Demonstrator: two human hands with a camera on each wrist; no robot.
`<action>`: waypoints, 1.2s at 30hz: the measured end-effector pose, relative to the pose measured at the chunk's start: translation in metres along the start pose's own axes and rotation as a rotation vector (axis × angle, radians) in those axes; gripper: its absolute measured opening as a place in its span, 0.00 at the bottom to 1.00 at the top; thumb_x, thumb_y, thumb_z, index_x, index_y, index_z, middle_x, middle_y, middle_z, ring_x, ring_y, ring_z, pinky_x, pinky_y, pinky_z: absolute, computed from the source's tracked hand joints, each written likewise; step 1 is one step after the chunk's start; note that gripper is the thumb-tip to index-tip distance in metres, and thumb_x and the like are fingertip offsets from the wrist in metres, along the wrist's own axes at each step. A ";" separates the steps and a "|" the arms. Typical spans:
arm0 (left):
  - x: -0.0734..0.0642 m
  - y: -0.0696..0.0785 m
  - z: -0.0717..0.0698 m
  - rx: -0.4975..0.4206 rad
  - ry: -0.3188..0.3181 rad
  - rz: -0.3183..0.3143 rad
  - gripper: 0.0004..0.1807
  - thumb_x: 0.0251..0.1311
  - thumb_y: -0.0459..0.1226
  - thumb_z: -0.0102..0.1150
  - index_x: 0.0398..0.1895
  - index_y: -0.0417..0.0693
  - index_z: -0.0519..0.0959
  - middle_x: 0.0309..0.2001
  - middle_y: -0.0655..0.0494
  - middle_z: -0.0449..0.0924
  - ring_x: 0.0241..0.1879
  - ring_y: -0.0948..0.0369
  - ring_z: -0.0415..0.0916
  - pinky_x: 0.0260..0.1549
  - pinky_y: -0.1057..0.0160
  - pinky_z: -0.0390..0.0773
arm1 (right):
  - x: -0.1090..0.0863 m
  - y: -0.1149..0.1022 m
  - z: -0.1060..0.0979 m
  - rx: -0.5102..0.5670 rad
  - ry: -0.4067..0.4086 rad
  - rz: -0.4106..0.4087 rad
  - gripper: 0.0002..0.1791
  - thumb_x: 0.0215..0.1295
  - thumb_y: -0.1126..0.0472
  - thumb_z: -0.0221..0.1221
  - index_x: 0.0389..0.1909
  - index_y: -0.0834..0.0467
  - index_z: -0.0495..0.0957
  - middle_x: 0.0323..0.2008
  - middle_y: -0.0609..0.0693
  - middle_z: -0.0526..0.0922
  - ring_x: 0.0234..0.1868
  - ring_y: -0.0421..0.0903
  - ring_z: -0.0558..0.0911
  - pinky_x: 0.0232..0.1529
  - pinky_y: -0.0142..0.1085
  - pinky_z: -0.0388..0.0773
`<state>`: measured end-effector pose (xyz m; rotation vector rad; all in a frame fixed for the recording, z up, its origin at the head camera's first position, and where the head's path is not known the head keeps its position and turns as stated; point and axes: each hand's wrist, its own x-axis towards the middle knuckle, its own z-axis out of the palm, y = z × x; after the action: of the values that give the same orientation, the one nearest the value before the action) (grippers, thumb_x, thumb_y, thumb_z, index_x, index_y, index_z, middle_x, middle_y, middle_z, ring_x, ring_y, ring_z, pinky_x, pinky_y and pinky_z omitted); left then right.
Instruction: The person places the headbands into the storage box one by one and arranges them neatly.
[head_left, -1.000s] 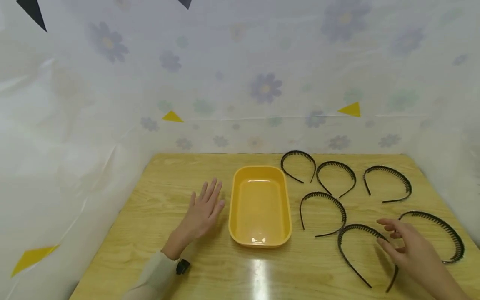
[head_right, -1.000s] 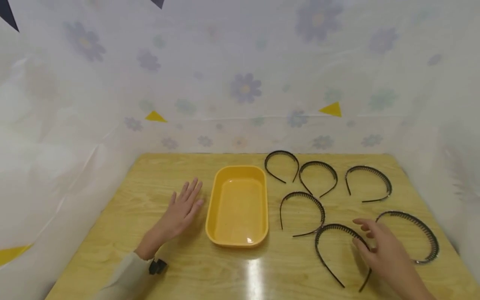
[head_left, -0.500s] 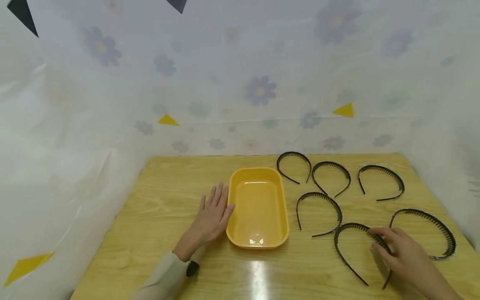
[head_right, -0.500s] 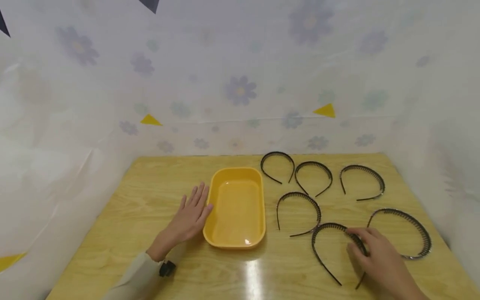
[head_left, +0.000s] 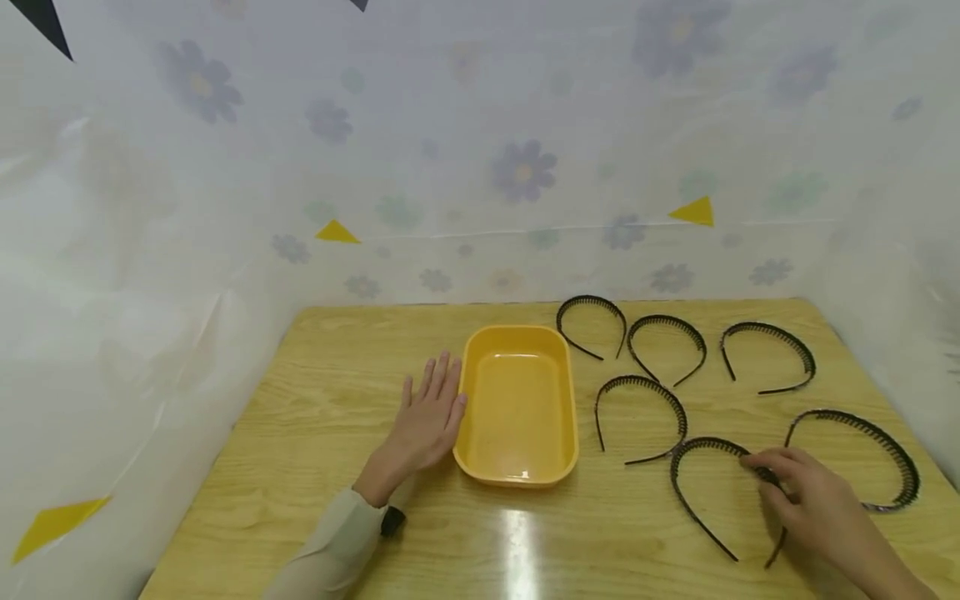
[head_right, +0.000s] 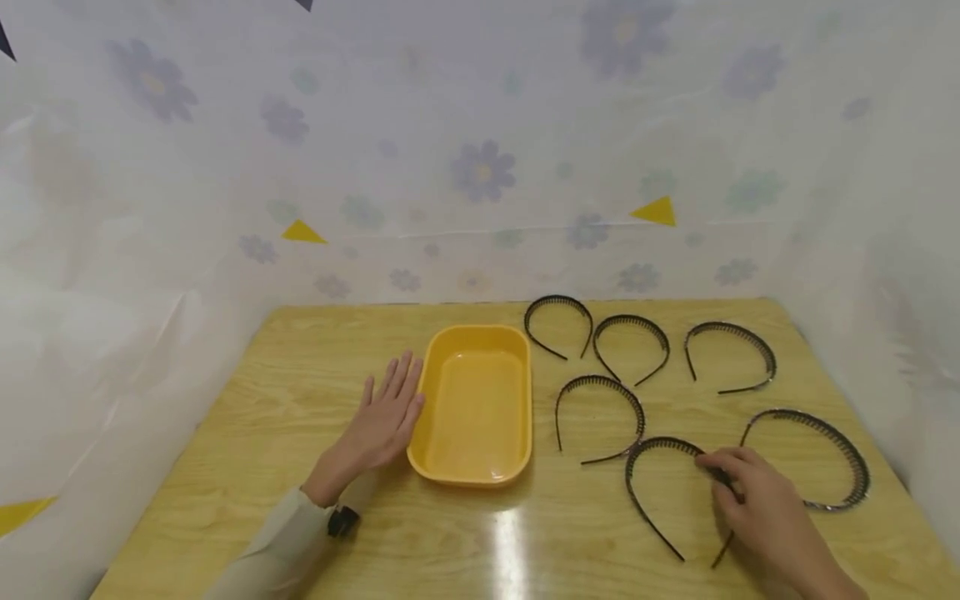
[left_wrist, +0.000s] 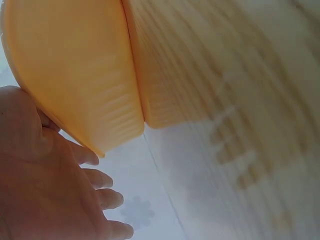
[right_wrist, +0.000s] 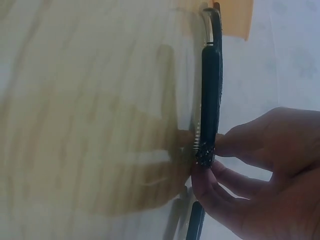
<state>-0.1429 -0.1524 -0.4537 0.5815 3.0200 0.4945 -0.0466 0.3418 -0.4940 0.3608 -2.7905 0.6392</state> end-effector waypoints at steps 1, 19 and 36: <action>0.000 0.000 0.000 0.001 0.004 -0.001 0.33 0.84 0.48 0.26 0.84 0.42 0.43 0.83 0.45 0.33 0.81 0.44 0.35 0.73 0.33 0.37 | 0.000 0.001 0.000 -0.002 0.004 0.000 0.20 0.45 0.78 0.73 0.41 0.60 0.87 0.41 0.58 0.84 0.27 0.42 0.83 0.23 0.32 0.77; -0.002 -0.002 -0.004 -0.007 0.037 0.002 0.33 0.83 0.46 0.30 0.83 0.42 0.45 0.83 0.45 0.35 0.81 0.42 0.38 0.73 0.32 0.37 | 0.006 0.010 -0.005 0.131 0.053 0.034 0.24 0.42 0.77 0.76 0.44 0.61 0.88 0.41 0.46 0.85 0.34 0.22 0.77 0.24 0.27 0.77; 0.002 -0.001 -0.001 -0.027 0.001 0.016 0.34 0.83 0.48 0.26 0.84 0.42 0.42 0.83 0.44 0.34 0.81 0.46 0.33 0.73 0.33 0.37 | -0.006 0.030 -0.023 0.300 -0.075 0.151 0.22 0.62 0.66 0.71 0.58 0.59 0.84 0.50 0.15 0.71 0.43 0.20 0.76 0.33 0.22 0.77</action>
<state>-0.1448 -0.1532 -0.4529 0.6050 3.0071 0.5362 -0.0456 0.3788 -0.4876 0.2342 -2.8124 1.1065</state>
